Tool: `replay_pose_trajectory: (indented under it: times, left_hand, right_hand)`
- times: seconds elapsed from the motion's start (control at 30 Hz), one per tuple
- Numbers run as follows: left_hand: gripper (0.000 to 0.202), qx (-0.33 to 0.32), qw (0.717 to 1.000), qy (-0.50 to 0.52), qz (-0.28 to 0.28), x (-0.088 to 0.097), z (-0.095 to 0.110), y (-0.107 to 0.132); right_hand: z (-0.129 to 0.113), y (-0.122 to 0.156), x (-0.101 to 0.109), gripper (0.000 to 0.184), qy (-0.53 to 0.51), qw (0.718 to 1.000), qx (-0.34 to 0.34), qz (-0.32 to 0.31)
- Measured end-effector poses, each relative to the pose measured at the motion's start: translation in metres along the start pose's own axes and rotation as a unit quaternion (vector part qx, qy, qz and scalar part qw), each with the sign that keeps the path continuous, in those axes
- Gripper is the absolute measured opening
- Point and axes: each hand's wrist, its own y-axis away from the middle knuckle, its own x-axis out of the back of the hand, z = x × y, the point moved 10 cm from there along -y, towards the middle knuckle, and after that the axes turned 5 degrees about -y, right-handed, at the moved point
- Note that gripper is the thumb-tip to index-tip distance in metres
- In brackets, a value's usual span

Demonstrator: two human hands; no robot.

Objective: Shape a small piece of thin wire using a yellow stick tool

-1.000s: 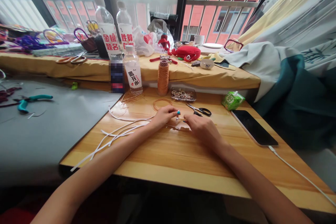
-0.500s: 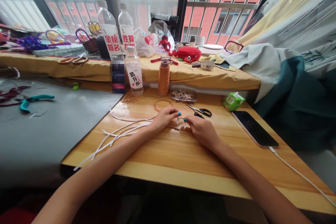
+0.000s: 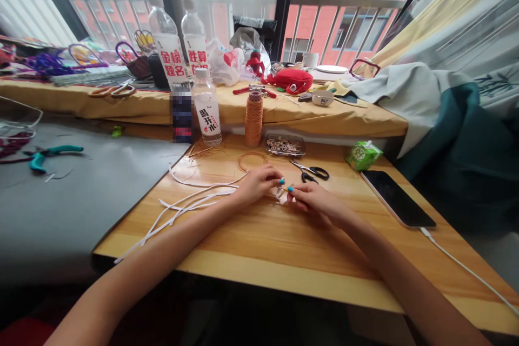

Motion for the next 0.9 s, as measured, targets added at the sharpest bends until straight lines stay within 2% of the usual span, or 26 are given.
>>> replay_pose_trajectory:
  times: [0.2, 0.3, 0.43, 0.53, 0.67, 0.73, 0.83, 0.9]
  left_hand:
    - [0.011, -0.028, 0.997, -0.012, -0.065, -0.012, 0.016, 0.003]
    - [0.011, -0.030, 0.997, -0.017, -0.072, -0.013, 0.017, 0.003]
    - [0.012, -0.003, 0.999, 0.000, -0.054, -0.011, 0.005, 0.000]
    - [0.019, 0.047, 0.998, 0.021, -0.027, -0.007, -0.010, -0.002]
    - [0.026, 0.092, 0.994, 0.053, -0.007, 0.004, -0.017, -0.004]
    - [0.025, 0.086, 0.993, 0.064, -0.047, 0.001, -0.012, -0.004]
    - [0.024, 0.071, 0.984, 0.082, -0.139, -0.013, -0.005, -0.001]
    - [0.023, 0.055, 0.981, 0.081, -0.165, -0.018, -0.002, 0.001]
  right_hand:
    - [0.020, 0.007, -0.009, 0.024, -0.061, 0.987, -0.087, -0.119]
    - [0.025, 0.007, -0.013, 0.023, -0.092, 0.979, -0.104, -0.147]
    - [0.024, 0.001, -0.012, 0.023, -0.145, 0.979, -0.093, -0.111]
    - [0.021, -0.002, -0.008, 0.026, -0.143, 0.984, -0.077, -0.074]
    - [0.021, -0.003, -0.007, 0.028, -0.134, 0.986, -0.071, -0.068]
    - [0.022, -0.002, -0.006, 0.028, -0.134, 0.986, -0.074, -0.066]
    - [0.022, -0.002, -0.005, 0.028, -0.138, 0.986, -0.077, -0.059]
    - [0.022, -0.002, -0.004, 0.027, -0.143, 0.985, -0.077, -0.054]
